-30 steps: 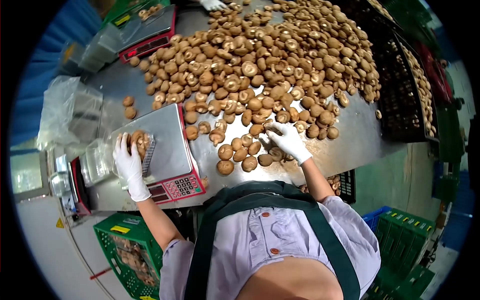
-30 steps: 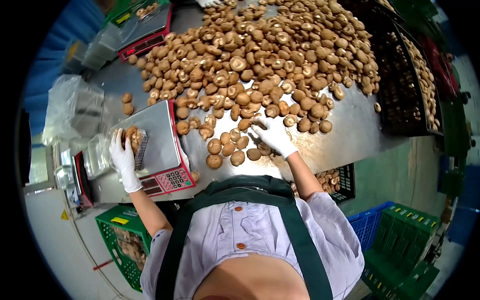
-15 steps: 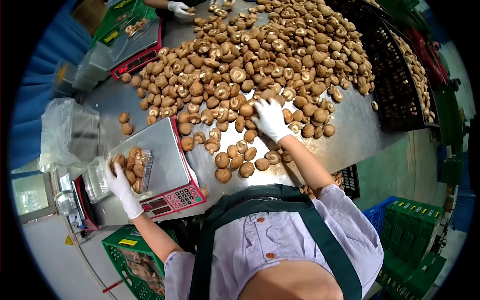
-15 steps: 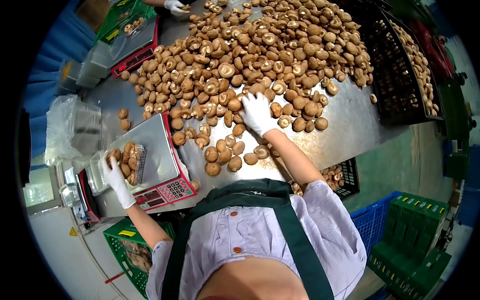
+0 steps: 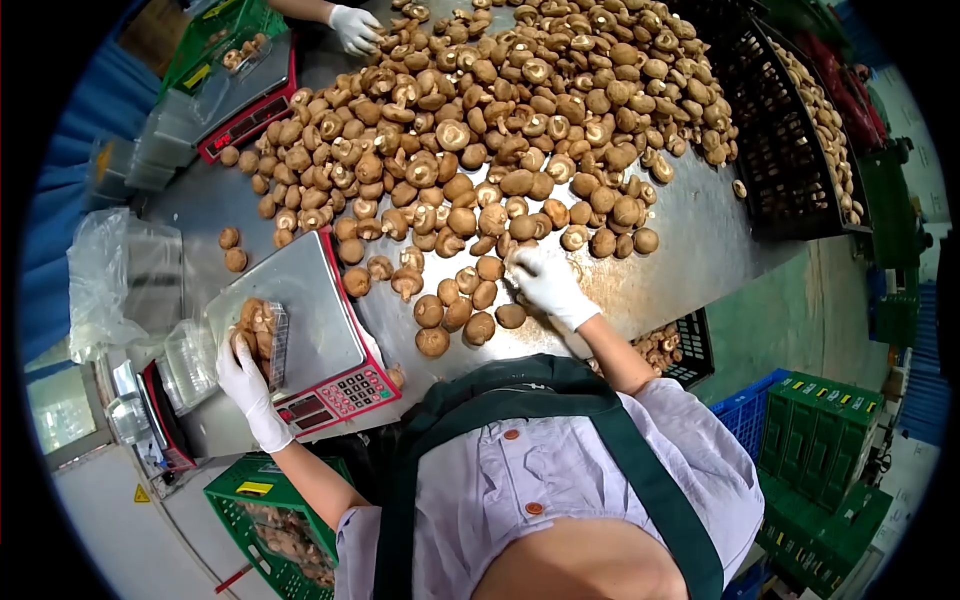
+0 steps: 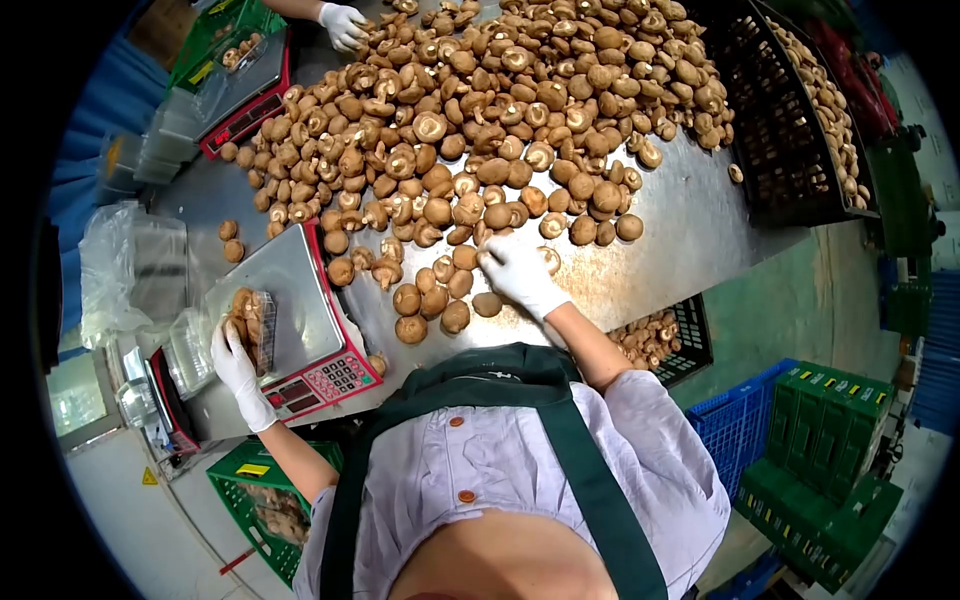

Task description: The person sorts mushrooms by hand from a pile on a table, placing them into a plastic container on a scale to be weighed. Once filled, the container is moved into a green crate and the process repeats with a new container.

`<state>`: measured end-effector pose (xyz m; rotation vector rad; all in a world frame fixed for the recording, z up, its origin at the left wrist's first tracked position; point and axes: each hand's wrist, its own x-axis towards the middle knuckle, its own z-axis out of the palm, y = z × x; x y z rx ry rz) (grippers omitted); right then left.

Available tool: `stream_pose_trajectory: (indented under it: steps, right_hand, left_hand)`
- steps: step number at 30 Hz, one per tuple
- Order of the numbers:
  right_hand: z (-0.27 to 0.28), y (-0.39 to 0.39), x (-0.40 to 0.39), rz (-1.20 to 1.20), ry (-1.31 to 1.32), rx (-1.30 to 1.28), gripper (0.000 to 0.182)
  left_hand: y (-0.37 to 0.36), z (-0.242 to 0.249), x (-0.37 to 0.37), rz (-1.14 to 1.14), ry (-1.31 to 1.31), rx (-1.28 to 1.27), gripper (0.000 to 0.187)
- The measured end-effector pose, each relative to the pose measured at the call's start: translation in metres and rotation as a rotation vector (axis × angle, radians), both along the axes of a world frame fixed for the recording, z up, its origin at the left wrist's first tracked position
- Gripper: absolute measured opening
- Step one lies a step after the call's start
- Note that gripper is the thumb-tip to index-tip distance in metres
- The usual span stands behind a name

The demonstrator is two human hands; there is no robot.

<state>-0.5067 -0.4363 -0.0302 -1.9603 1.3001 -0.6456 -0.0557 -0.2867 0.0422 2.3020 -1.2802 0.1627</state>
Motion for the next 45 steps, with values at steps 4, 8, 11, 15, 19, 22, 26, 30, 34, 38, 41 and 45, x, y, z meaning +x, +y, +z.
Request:
stream_pose_trajectory:
  steps: [4, 8, 11, 15, 19, 22, 26, 30, 34, 38, 41, 45]
  right_hand:
    - [0.016, -0.032, -0.013, -0.143, 0.030, -0.151, 0.019]
    - [0.008, -0.077, -0.008, -0.247, 0.172, -0.303, 0.039]
    - [-0.019, -0.094, 0.011, -0.196, 0.386, -0.300, 0.065]
    - [-0.001, -0.077, 0.034, -0.137, 0.392, -0.146, 0.073]
    - [-0.007, -0.060, 0.015, -0.170, 0.250, -0.135, 0.058]
    - [-0.007, -0.042, -0.008, -0.164, 0.207, -0.238, 0.046]
    - [0.000, -0.020, -0.032, -0.160, 0.223, -0.171, 0.036]
    - [-0.006, -0.011, -0.040, -0.210, 0.271, -0.204, 0.036]
    - [-0.001, -0.016, -0.037, -0.215, 0.097, -0.093, 0.032]
    - [0.001, -0.035, -0.017, -0.147, 0.034, -0.148, 0.029]
    - [0.007, -0.051, 0.007, -0.098, 0.019, -0.176, 0.030]
    - [0.017, -0.076, 0.040, -0.035, 0.104, -0.156, 0.032]
  left_hand:
    - [-0.007, 0.015, -0.012, -0.043, -0.114, 0.068, 0.041]
    - [-0.022, 0.026, -0.035, -0.023, -0.321, -0.164, 0.037]
    - [-0.055, 0.026, -0.086, -0.184, -0.008, -0.420, 0.030]
    - [-0.112, 0.006, -0.176, -0.593, 0.181, -0.200, 0.032]
    - [-0.157, -0.046, -0.242, -0.860, 0.111, 0.078, 0.050]
    - [-0.176, -0.075, -0.261, -1.010, -0.133, 0.192, 0.056]
    - [-0.179, -0.078, -0.259, -0.975, -0.124, 0.202, 0.046]
    - [-0.156, -0.065, -0.240, -0.931, -0.079, 0.155, 0.044]
    - [-0.130, -0.070, -0.214, -0.830, 0.012, 0.084, 0.047]
    - [-0.116, -0.094, -0.199, -0.662, 0.210, -0.069, 0.046]
    - [-0.107, -0.087, -0.207, -0.517, 0.477, -0.064, 0.044]
    - [-0.104, -0.079, -0.213, -0.439, 0.479, 0.069, 0.042]
